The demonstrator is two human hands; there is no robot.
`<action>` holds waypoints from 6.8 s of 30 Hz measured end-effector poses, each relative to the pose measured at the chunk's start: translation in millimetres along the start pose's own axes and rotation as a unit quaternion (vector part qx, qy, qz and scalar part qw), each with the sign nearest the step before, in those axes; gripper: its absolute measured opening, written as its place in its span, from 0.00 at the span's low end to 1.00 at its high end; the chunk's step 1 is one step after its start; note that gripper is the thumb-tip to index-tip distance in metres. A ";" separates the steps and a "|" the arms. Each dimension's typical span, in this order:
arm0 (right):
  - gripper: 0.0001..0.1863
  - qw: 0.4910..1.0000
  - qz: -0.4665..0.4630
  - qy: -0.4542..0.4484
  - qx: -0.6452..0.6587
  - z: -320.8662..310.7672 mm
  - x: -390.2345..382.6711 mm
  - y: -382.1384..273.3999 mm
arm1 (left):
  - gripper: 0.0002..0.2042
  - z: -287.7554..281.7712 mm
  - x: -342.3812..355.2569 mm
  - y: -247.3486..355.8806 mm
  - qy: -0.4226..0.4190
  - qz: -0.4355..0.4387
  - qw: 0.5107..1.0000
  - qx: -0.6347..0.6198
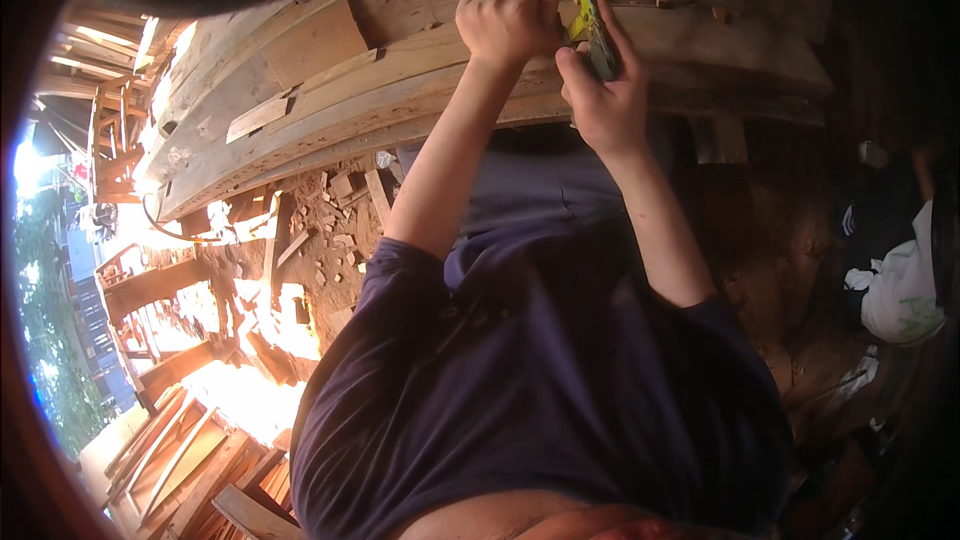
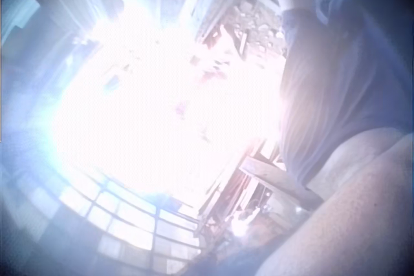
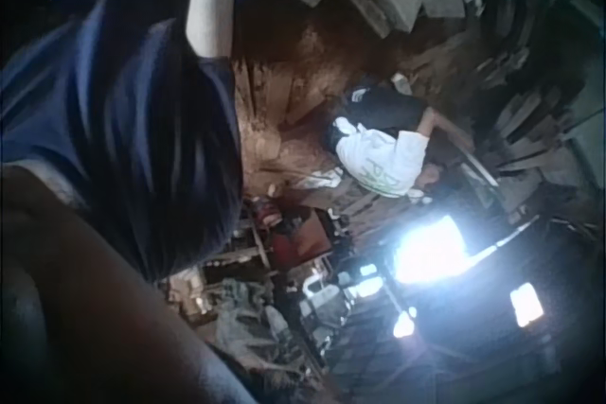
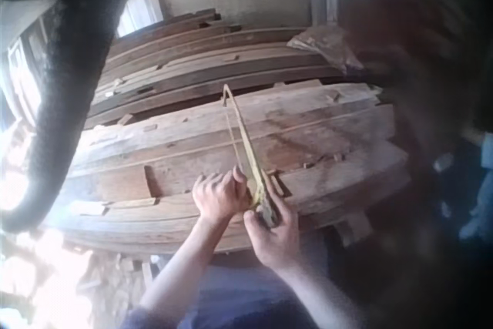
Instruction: The person uses a hand saw to cut a small rectangular piece of wood on a wooden workbench. They hold the wood steady with their left hand and saw with their right hand, then remove the cut piece and continue sawing another section.
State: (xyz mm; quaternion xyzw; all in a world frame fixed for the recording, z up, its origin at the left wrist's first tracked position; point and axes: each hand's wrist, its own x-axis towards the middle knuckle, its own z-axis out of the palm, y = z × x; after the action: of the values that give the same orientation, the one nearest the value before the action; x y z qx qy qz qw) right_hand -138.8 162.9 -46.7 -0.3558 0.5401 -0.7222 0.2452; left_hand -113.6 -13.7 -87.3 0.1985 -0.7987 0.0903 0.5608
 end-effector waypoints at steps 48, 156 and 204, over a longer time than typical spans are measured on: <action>0.40 0.998 0.023 0.038 0.049 2.7 -27.9 -14.1 | 0.23 21.0 6.8 -10.4 -0.006 -0.007 1.000 0.003; 0.38 0.985 -0.084 0.028 -0.145 3.2 -46.7 -12.0 | 0.25 24.7 8.7 -9.6 0.008 0.012 0.999 0.034; 0.38 0.999 0.017 -0.005 -0.043 -12.0 -34.3 -19.7 | 0.25 23.0 2.6 -4.6 -0.019 -0.022 0.999 0.019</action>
State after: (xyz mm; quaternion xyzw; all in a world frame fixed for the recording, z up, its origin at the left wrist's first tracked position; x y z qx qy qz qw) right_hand -126.0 201.4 -38.4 -0.3605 0.5750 -0.6924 0.2451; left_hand -132.2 -26.8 -93.4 0.2283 -0.8028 0.0895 0.5435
